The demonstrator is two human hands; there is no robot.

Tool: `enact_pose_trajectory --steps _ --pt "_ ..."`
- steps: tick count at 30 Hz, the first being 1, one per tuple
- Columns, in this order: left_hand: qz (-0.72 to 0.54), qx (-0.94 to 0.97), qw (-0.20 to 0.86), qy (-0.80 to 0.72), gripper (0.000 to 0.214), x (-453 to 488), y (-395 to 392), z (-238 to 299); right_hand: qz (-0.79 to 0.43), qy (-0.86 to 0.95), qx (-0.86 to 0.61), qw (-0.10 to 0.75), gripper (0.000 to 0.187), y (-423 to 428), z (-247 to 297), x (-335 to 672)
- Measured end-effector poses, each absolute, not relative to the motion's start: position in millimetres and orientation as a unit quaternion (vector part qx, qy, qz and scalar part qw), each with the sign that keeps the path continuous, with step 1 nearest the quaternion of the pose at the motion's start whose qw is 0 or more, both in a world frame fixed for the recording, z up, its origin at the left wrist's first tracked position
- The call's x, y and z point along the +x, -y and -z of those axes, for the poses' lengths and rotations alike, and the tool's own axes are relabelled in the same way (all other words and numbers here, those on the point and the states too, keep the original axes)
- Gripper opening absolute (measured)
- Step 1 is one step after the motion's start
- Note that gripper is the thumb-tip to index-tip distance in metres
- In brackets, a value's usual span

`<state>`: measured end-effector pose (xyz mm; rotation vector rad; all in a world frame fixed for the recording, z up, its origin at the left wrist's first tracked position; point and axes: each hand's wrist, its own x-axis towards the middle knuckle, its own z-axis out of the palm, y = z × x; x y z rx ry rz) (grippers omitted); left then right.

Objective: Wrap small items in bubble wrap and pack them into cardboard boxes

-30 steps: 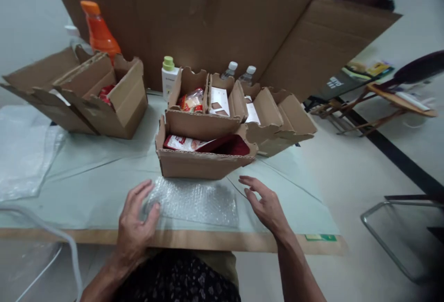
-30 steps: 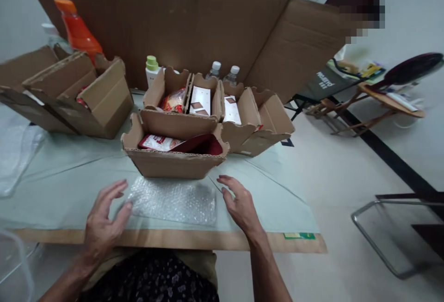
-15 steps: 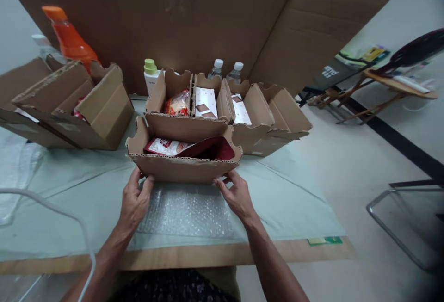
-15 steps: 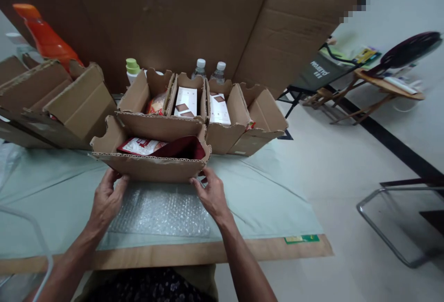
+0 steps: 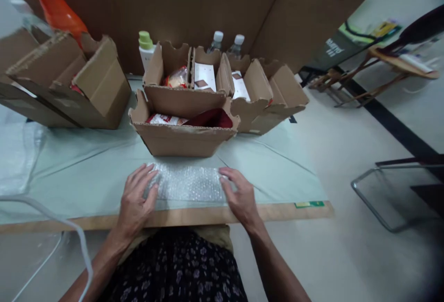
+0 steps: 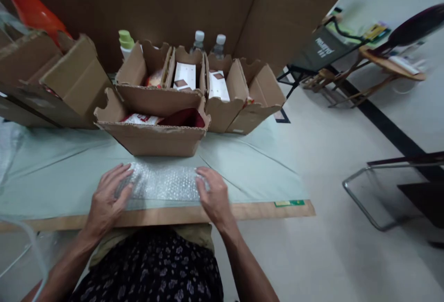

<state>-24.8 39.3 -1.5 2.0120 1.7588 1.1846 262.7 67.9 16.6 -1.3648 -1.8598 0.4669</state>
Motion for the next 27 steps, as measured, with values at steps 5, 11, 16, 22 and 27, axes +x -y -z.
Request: enact_pose_trajectory --steps 5,11,16,22,27 --pt "-0.281 0.785 0.066 -0.548 0.025 -15.1 -38.4 10.5 -0.159 0.866 -0.428 0.202 0.03 -64.2 -1.6 195.8" --pt "-0.243 0.797 0.061 -0.549 0.026 -25.8 -40.1 25.4 -0.047 0.822 -0.537 0.183 0.029 -44.1 17.5 297.8" --pt "-0.309 0.758 0.025 -0.573 0.025 -36.8 -35.9 18.9 0.035 0.735 -0.631 0.247 0.027 -35.7 7.7 356.9" --pt "-0.177 0.682 -0.041 -0.708 0.036 -55.4 -31.1 19.1 -0.047 0.775 -0.608 0.168 0.037 -74.7 8.3 294.6" --pt "-0.235 0.678 0.067 -0.694 0.02 -40.9 -30.7 20.9 -0.119 0.779 -0.591 0.171 0.01 -75.0 3.1 272.8"
